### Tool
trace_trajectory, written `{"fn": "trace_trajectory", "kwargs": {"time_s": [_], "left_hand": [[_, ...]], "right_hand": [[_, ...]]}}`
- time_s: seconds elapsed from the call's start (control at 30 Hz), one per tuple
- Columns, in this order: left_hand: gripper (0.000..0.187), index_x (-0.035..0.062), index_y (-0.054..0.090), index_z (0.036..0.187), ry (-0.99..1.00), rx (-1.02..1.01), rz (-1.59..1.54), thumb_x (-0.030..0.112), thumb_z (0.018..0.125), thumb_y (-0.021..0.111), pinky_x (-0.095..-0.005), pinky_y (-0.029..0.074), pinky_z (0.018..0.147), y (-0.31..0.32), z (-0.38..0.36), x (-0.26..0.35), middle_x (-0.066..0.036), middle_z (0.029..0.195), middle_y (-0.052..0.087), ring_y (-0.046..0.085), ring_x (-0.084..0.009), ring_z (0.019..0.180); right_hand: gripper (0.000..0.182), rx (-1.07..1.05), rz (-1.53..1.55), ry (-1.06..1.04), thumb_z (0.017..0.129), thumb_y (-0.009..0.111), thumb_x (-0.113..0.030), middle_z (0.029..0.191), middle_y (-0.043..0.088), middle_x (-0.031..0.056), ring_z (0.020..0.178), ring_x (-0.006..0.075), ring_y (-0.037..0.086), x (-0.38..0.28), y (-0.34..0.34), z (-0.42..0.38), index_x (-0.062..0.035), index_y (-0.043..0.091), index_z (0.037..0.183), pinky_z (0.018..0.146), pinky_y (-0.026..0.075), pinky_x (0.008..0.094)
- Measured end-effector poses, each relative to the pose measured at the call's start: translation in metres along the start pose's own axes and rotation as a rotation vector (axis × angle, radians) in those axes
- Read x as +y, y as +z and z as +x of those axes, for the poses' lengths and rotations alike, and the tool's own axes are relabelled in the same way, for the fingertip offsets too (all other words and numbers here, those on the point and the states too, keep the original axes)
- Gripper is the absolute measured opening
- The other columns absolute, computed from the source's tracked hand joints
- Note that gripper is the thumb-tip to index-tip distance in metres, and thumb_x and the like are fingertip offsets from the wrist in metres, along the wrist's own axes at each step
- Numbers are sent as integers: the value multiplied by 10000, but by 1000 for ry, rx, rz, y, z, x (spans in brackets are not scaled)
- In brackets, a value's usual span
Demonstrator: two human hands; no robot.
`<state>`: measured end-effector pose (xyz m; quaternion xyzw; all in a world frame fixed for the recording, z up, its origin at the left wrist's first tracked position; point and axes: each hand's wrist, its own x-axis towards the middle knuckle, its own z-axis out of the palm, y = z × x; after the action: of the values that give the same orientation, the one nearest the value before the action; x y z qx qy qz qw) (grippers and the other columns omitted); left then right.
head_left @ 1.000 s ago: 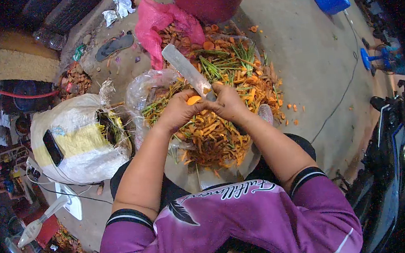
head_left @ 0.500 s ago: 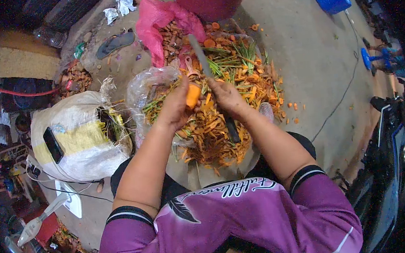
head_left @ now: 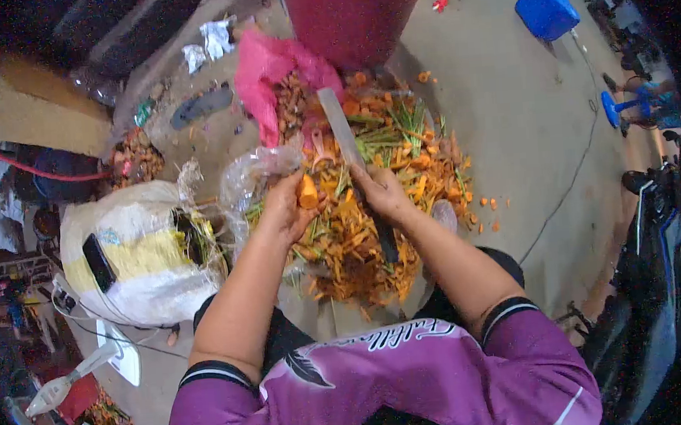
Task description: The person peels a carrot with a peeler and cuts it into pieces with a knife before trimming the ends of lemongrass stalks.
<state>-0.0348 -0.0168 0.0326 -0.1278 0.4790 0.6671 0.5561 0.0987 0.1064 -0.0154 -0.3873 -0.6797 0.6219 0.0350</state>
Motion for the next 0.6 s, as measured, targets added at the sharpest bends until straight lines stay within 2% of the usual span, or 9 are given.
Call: {"fn": "trace_trajectory", "kwargs": {"time_s": [0.07,0.2,0.23,0.3,0.37,0.47,0.5,0.57,0.6], "left_hand": [[267,6,445,965,40,-37,95,241,838,453,-339,480,599,13,0,29,-116,840,522,546,-250,712],[268,6,491,936,542,-293,130,249,821,483,-294,468,697,114,-18,135,-94,876,547,558,-190,762],[338,-15,491,1000,644,-429,284,262,805,486,-353,444,815,135,-20,170,-133,979,552,547,-241,889],[366,3,500,1007,824,-969,377,300,793,490,-364,429,813,160,-16,229,-105,998,551,551,-239,871],[208,36,480,948,876,-462,59,198,819,493,-362,519,680,208,-106,194,-157,861,563,579,-295,835],[298,31,507,992,887,-668,477,251,791,509,-346,436,776,145,-85,195,-93,963,556,554,-235,870],[367,35,507,1021,838,-675,614,317,787,501,-358,411,804,115,-71,197,-71,1013,550,549,-229,870],[349,70,517,1027,734,-268,893,316,781,538,-288,407,746,60,-76,164,-38,998,549,531,-162,858],[296,76,541,956,618,-171,929,307,771,552,-242,404,662,23,-66,154,-15,871,564,514,-97,769]], "right_hand": [[456,24,62,62,820,437,-482,540,434,16,446,103,458,5,-8,3,-30,498,790,406,362,242],[452,51,146,134,798,458,-507,560,442,21,427,113,460,5,-19,-5,-57,478,767,387,364,246],[453,28,194,155,797,457,-509,560,440,18,432,113,465,3,-21,-7,-57,482,776,389,367,244],[458,-26,290,203,796,455,-513,560,436,13,441,114,476,-1,-23,-11,-57,488,796,393,372,240],[461,-1,231,174,794,458,-512,571,436,18,438,119,470,15,-24,-1,-54,501,834,398,375,236],[485,51,67,330,781,468,-527,596,454,32,438,123,467,-13,-28,-15,-53,509,876,398,378,238],[501,1,244,312,774,469,-541,590,460,35,438,124,469,-10,-26,-15,-44,492,830,395,380,235],[495,-4,174,287,774,468,-542,554,449,31,434,122,465,12,-26,-4,-47,467,774,386,374,231],[493,-10,146,279,774,468,-542,536,443,29,431,121,463,19,-26,-2,-50,455,748,380,370,230]]}}
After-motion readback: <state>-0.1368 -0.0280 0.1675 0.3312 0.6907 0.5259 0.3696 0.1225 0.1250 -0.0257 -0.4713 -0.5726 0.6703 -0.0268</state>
